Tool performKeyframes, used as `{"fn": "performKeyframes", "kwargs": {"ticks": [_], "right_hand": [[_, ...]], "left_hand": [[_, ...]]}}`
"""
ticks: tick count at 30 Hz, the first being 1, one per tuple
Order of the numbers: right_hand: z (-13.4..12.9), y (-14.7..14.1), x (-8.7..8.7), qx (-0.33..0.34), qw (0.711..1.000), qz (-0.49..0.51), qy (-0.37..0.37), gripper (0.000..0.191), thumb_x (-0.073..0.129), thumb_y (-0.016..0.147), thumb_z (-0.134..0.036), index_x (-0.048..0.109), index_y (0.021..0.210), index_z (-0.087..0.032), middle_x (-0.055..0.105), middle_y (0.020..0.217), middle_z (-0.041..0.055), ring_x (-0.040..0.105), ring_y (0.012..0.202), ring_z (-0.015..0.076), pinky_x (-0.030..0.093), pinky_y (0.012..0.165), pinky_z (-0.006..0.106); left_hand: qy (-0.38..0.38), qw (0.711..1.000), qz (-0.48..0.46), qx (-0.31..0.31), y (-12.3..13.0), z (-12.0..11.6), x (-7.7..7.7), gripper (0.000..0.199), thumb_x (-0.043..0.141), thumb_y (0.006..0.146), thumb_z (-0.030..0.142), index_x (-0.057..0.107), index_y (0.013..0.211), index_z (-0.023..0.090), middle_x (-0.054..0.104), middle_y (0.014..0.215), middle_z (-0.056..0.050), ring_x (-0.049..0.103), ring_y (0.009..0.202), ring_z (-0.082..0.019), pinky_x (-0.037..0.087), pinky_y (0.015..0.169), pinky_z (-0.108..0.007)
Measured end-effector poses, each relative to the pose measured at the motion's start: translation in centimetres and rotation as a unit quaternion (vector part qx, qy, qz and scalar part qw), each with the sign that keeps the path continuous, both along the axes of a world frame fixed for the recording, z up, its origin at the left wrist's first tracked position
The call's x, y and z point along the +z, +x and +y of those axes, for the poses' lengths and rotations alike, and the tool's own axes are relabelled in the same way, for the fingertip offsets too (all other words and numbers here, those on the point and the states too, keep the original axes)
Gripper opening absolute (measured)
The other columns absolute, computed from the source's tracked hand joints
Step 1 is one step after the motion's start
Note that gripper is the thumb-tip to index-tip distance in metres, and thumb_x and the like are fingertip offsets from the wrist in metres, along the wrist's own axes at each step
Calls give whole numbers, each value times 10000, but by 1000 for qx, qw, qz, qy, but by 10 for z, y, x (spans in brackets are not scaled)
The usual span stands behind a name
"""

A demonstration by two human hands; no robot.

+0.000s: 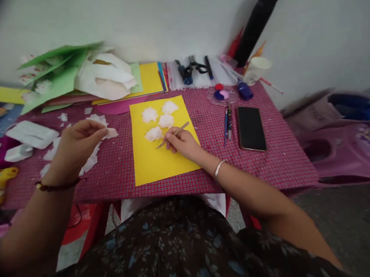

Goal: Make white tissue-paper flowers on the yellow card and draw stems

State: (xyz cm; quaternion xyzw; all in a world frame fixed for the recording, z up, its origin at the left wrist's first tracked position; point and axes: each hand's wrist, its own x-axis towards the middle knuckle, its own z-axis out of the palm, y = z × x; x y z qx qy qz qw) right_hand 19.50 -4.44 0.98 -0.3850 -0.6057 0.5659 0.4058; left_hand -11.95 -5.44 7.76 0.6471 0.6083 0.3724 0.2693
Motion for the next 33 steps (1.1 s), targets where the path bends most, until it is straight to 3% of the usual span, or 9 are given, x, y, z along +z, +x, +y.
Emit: {"fn": "performKeyframes", "kwargs": {"ticks": [4,6,9,12,15,19,26,28,33], "right_hand": [[1,0,0,-14,1000,-3,-18,347,652,1036,-510,614,846,-222,644,704,-28,526,525,83,454,533,255],[1,0,2,-18,999,-3,-26,292,659,1044,-451,621,871,-219,660,727,-30,527,526,76,456,540,247],[0,0,3,-24,999,-9,-40,238,669,1044,-396,618,892,-220,697,785,-21,536,541,72,462,553,242],[0,0,4,-29,998,-13,-48,196,659,1047,-363,627,918,-218,723,840,-9,544,552,72,470,559,246],[0,-2,3,-36,998,-9,-47,161,653,1046,-342,639,945,-217,741,867,-6,544,541,67,465,544,243],[2,-4,2,-67,996,-1,-50,179,649,1052,-380,636,959,-227,767,874,-6,548,530,68,481,541,244],[6,-4,-2,-98,993,35,-53,153,646,1059,-348,638,968,-224,781,864,-9,551,506,66,487,523,239],[6,-5,-3,-98,993,37,-50,152,652,1060,-342,639,966,-223,785,862,-12,553,505,62,486,518,227],[9,-5,-6,-100,993,53,-44,177,664,1057,-368,646,964,-219,775,841,-17,560,498,56,467,492,209]], "left_hand": [[-121,985,-75,-95,25,47,-9,159,830,727,268,713,821,217,754,763,-29,638,652,-166,476,593,-290],[-143,973,-127,-131,38,63,-18,262,859,657,238,717,877,227,780,810,-38,710,719,-192,552,645,-303],[-146,963,-186,-130,48,73,-33,345,857,625,210,707,934,231,748,761,-29,730,720,-207,584,666,-318],[-160,960,-196,-123,46,69,-45,364,863,641,217,713,973,235,738,768,-34,722,718,-209,582,664,-322],[-173,960,-182,-126,39,61,-50,263,873,665,267,719,876,232,751,810,-56,699,728,-200,581,685,-329],[-187,965,-105,-152,34,57,-46,167,852,713,354,742,744,232,746,787,-61,674,717,-200,568,689,-325],[-172,950,-19,-261,42,52,-39,207,787,741,437,803,779,235,782,834,-63,689,776,-219,561,705,-302],[-155,956,-5,-251,51,46,-38,227,765,750,455,795,776,231,792,830,-64,698,786,-227,552,705,-305],[-129,979,61,-146,82,32,-38,175,705,794,378,745,783,207,774,802,-61,682,749,-219,497,673,-309]]}}
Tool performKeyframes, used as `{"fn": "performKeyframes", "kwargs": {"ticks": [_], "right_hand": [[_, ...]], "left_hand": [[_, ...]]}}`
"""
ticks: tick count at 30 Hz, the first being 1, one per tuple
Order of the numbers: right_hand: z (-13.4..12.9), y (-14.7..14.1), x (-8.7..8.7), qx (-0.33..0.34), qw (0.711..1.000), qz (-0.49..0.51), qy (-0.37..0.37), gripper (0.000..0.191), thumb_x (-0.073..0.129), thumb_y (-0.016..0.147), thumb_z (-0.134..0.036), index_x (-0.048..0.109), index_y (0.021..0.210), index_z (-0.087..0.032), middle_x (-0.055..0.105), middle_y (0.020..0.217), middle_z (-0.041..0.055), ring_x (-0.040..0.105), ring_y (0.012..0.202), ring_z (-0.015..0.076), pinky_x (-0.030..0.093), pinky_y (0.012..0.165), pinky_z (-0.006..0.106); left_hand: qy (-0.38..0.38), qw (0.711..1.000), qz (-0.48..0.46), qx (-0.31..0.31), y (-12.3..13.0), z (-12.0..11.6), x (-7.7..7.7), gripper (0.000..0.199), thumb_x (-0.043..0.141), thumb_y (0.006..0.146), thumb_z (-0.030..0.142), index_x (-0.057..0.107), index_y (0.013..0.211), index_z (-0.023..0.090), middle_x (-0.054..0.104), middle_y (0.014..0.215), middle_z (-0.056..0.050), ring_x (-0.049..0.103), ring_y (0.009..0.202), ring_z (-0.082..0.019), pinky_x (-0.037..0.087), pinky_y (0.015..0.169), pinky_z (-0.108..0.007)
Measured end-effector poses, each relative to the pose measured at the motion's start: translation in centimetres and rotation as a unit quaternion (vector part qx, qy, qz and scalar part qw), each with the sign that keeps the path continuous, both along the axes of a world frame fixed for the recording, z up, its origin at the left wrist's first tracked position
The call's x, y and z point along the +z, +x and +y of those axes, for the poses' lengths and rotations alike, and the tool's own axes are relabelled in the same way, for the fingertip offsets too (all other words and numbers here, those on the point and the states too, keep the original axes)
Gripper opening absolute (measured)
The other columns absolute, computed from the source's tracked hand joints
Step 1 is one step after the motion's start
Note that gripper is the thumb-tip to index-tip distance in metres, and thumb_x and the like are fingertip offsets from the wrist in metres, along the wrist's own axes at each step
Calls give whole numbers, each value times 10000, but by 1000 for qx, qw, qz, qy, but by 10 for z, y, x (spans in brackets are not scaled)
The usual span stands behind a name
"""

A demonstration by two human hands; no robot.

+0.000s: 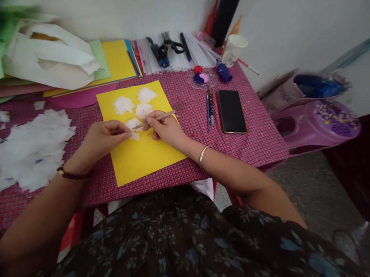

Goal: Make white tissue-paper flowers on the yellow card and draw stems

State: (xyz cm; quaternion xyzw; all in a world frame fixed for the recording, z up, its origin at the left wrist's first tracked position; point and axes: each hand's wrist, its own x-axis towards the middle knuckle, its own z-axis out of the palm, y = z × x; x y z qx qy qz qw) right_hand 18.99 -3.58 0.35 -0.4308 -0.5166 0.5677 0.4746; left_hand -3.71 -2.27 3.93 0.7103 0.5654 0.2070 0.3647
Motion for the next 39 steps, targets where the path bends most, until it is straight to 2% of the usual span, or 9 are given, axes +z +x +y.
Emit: {"fn": "performKeyframes", "kwargs": {"ticks": [6,12,18,25,29,31,33,36,39], "right_hand": [[-5,5,5,-27,997,30,62,255,651,1062,-430,608,910,-231,728,788,-28,548,516,61,456,509,214],[-9,1,7,33,996,-59,65,179,598,1065,-272,590,891,-226,695,799,-27,550,571,75,486,586,236],[-8,0,-1,62,984,-134,96,140,554,1090,-284,609,972,-232,689,888,-14,559,602,91,525,668,279],[-18,6,0,79,916,-301,253,216,497,1097,-221,712,1111,-234,728,1151,70,704,1029,208,570,935,373],[-25,7,3,106,878,-377,275,224,507,1091,-222,723,1145,-249,729,1172,73,689,954,207,556,854,363],[-25,8,4,104,888,-347,283,184,531,1076,-241,712,1113,-242,728,1136,74,678,912,200,549,822,356],[-22,8,5,71,928,-256,260,162,532,1081,-299,679,1055,-236,722,1034,58,666,830,175,543,762,333],[-14,9,5,-1,987,-92,134,219,516,1090,-394,607,956,-246,676,826,-3,580,608,112,485,597,272],[-7,10,6,-21,1000,-12,20,226,580,1048,-404,582,887,-247,653,716,-27,530,521,91,447,535,253]], "left_hand": [[30,998,24,51,13,1,-5,81,682,753,279,652,716,214,727,759,-39,624,701,-187,459,655,-307],[45,997,25,64,14,2,-4,96,686,754,230,629,677,220,688,695,-12,573,648,-167,430,642,-300],[62,995,-11,78,12,3,-9,149,695,807,242,610,688,217,643,670,-1,537,623,-157,383,597,-293],[13,986,-115,119,4,7,-14,190,619,932,210,599,743,219,612,609,9,551,543,-141,431,577,-287],[10,985,-136,109,3,7,-15,186,657,908,168,616,733,217,615,591,23,548,526,-130,431,564,-269],[8,982,-153,109,4,7,-17,198,669,901,146,626,719,211,617,582,24,544,517,-122,420,552,-259],[-7,974,-192,116,6,8,-19,209,682,895,125,640,704,199,617,573,17,538,508,-113,408,536,-248],[-38,956,-260,128,1,14,-17,196,700,893,132,655,711,188,626,591,7,532,497,-104,418,518,-237],[-17,943,-294,153,-26,19,1,166,713,918,234,648,767,211,678,703,-6,577,554,-112,491,556,-246]]}}
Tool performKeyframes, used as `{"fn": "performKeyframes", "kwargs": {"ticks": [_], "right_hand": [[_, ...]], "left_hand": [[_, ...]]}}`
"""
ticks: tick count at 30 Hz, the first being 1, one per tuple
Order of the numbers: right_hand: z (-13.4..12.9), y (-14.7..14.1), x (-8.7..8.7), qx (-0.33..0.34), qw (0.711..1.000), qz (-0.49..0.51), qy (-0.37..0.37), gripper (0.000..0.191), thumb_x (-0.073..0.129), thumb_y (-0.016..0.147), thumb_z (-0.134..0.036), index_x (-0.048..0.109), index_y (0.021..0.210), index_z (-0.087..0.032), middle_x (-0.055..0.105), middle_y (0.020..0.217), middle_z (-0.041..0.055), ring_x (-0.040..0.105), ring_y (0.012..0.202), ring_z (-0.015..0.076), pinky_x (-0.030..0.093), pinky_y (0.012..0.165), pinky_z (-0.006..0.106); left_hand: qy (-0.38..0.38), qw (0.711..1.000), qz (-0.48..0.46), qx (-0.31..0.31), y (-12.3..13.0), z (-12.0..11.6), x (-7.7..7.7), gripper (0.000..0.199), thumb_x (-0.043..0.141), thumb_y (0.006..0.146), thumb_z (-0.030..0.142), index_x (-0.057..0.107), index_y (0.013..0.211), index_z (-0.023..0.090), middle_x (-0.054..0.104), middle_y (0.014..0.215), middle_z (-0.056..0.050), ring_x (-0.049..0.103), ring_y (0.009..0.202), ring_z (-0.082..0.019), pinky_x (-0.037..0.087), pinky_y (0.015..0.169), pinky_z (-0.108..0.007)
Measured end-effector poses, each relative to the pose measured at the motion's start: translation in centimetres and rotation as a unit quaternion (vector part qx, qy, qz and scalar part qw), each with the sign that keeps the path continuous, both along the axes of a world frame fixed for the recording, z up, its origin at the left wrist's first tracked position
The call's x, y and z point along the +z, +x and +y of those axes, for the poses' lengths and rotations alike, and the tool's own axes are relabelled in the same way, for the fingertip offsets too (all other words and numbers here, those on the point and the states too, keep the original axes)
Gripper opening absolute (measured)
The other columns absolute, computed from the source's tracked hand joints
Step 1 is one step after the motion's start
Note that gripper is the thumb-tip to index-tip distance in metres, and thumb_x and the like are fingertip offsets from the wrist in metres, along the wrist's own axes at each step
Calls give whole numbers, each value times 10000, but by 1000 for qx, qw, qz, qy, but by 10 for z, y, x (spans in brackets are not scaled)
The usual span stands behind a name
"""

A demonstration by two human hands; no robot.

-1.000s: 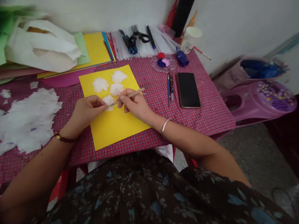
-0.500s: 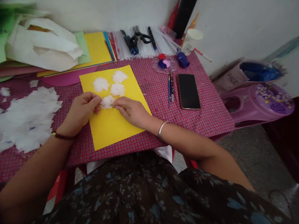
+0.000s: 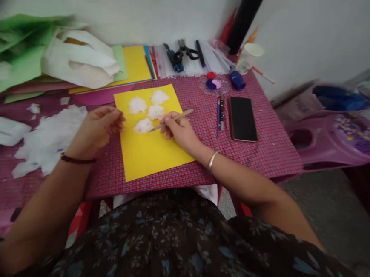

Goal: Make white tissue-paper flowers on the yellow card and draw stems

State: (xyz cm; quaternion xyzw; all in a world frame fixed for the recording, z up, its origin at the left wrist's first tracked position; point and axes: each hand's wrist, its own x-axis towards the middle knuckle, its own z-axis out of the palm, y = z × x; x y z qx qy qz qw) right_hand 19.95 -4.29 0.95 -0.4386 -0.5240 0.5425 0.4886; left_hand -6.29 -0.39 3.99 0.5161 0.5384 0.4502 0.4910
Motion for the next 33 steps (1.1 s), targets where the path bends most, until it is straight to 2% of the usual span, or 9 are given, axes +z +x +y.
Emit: {"fn": "performKeyframes", "kwargs": {"ticks": [4,8,11,13,15,18,26,30,33], "right_hand": [[0,0,0,22,999,3,-25,293,685,991,-499,616,859,-247,658,690,-16,538,523,101,446,527,274],[0,1,-2,63,998,-30,-5,354,740,956,-603,642,840,-283,656,695,16,555,524,131,442,513,328],[0,1,-4,69,997,-39,6,357,751,948,-626,660,826,-303,672,706,40,568,520,152,444,501,356],[-1,1,-4,65,997,-40,8,353,766,936,-625,669,822,-306,683,712,46,568,521,158,441,494,361],[-2,1,-3,60,997,-44,7,357,777,922,-631,673,819,-305,683,709,44,563,520,157,436,489,360],[-3,0,-1,55,997,-50,4,373,782,911,-649,677,820,-304,675,697,39,561,515,155,441,490,363],[-3,0,-1,56,997,-50,12,399,774,923,-658,661,831,-287,647,680,25,548,505,141,426,484,348],[-4,-2,1,60,997,-40,-1,348,775,937,-593,667,842,-277,646,678,12,541,511,135,418,494,333],[-5,-2,1,60,997,-40,4,334,771,937,-577,668,844,-273,653,672,1,536,506,127,404,495,321]], "left_hand": [[83,994,25,69,-67,-20,40,170,737,910,354,661,810,240,704,797,-6,637,683,-132,566,700,-289],[39,980,180,75,-116,-75,61,106,807,829,286,732,844,213,724,800,-10,643,747,-154,545,775,-327],[2,951,305,56,-129,-113,48,169,807,792,300,780,916,189,768,877,-50,644,787,-193,540,810,-370],[16,913,406,39,-131,-129,32,269,772,803,352,771,1023,195,808,1068,-100,706,959,-258,565,932,-427],[39,876,480,27,-131,-136,16,341,725,825,374,747,1115,195,798,1231,-146,716,1148,-319,556,1057,-480],[52,851,520,48,-129,-139,1,368,668,873,386,729,1167,174,786,1268,-194,713,1223,-372,545,1112,-534],[71,810,581,34,-127,-140,-6,238,511,976,309,734,998,230,808,1190,-165,738,1164,-359,543,1097,-549],[112,810,575,-2,-136,-146,-5,250,516,984,321,747,1018,233,769,1337,-155,690,1272,-361,521,1147,-556],[143,770,621,-21,-139,-154,3,257,531,991,301,767,1060,226,704,1461,-152,592,1393,-399,427,1220,-613]]}}
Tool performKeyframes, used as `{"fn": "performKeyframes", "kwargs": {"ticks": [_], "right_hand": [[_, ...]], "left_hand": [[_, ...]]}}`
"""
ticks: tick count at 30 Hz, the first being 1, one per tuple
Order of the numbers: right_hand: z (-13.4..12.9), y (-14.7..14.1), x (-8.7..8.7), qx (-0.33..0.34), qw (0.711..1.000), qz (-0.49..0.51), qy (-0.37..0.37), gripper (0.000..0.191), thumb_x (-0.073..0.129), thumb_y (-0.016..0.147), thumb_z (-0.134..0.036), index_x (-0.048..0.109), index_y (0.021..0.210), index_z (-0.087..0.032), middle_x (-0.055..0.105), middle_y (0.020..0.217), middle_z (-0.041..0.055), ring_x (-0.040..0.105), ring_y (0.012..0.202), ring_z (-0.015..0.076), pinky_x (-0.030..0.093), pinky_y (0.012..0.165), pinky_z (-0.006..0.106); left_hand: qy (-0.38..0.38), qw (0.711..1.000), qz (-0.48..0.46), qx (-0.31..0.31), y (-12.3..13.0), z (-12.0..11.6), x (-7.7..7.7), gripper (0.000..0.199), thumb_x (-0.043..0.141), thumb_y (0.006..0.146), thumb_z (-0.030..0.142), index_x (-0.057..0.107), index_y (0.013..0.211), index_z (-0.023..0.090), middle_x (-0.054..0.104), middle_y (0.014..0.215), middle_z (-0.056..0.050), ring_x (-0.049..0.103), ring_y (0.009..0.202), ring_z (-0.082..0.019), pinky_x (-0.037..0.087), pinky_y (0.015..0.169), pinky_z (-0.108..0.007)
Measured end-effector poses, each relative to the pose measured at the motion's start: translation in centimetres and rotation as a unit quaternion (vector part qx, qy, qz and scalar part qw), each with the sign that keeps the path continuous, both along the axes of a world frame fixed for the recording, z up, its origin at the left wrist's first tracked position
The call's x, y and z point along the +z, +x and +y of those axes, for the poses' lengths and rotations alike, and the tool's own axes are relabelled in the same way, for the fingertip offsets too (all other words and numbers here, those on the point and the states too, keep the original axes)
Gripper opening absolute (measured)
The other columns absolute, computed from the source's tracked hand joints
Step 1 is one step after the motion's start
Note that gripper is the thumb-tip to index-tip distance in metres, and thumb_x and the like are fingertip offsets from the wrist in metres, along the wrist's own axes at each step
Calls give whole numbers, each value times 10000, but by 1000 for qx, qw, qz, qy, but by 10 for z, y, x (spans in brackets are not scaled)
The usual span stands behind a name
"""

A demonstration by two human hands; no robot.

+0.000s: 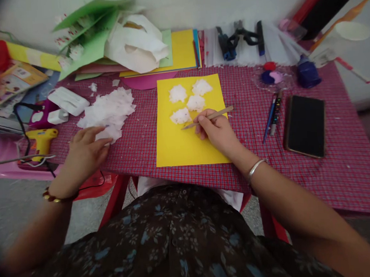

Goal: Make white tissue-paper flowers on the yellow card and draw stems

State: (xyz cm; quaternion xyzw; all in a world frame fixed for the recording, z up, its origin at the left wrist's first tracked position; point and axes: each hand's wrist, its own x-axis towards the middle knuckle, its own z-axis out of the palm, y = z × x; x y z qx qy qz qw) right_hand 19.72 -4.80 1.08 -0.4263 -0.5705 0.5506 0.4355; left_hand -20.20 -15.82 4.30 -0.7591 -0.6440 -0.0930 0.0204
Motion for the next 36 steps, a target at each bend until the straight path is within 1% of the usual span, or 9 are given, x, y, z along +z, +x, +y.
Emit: {"fn": "performKeyframes", "kwargs": {"ticks": [3,7,13,17,21,25,28,31,36], "right_hand": [[0,0,0,0,1000,-2,3,333,768,930,-566,664,844,-261,658,663,-10,535,496,118,392,495,309],[0,0,-1,-1,1000,-10,4,326,755,946,-553,662,859,-252,661,680,-7,544,501,117,401,501,308],[2,1,-3,9,1000,-15,9,351,735,981,-600,655,859,-281,647,685,11,542,503,140,418,480,330],[2,0,-3,6,1000,-16,11,357,737,970,-603,646,863,-274,657,678,0,536,513,131,422,483,310],[2,-1,0,6,999,-27,21,280,707,979,-488,632,853,-249,660,687,-13,534,554,120,467,550,299],[3,1,0,21,998,-44,35,222,687,982,-392,620,829,-245,698,735,3,605,664,143,554,685,325],[3,1,-1,44,997,-47,40,169,674,983,-360,649,868,-239,720,793,17,636,730,155,576,754,347],[2,1,-2,45,997,-50,46,153,652,998,-349,658,894,-237,729,839,26,643,751,158,578,770,356],[7,-2,-4,22,998,-47,44,145,631,1029,-366,657,951,-247,744,911,26,657,775,159,585,774,356]], "left_hand": [[-9,999,35,-37,2,-2,10,270,494,1006,247,763,1027,247,762,1240,-133,625,1275,-369,326,1275,-655],[-25,998,17,-59,3,9,10,271,489,1004,248,686,819,272,708,892,-83,649,1029,-321,326,1285,-626],[47,991,-120,46,7,14,16,114,629,905,269,650,798,236,708,907,-58,634,947,-260,502,1037,-481],[-11,921,-372,112,31,19,40,61,685,854,245,658,820,202,648,817,-17,546,774,-174,432,728,-340],[-50,871,-485,60,75,58,50,139,773,823,243,653,782,185,646,762,3,509,705,-131,384,661,-300],[-21,856,-515,26,131,116,44,211,763,840,130,589,727,168,603,713,37,479,686,-88,363,659,-265],[-63,811,-580,40,160,147,32,260,686,847,12,525,731,181,554,675,70,459,660,-66,367,658,-247],[-114,781,-612,44,164,157,17,224,642,829,-42,593,781,171,582,686,70,466,646,-68,375,649,-246],[-178,795,-578,51,148,152,9,191,650,827,-25,670,758,152,637,708,19,496,677,-95,390,682,-269]]}}
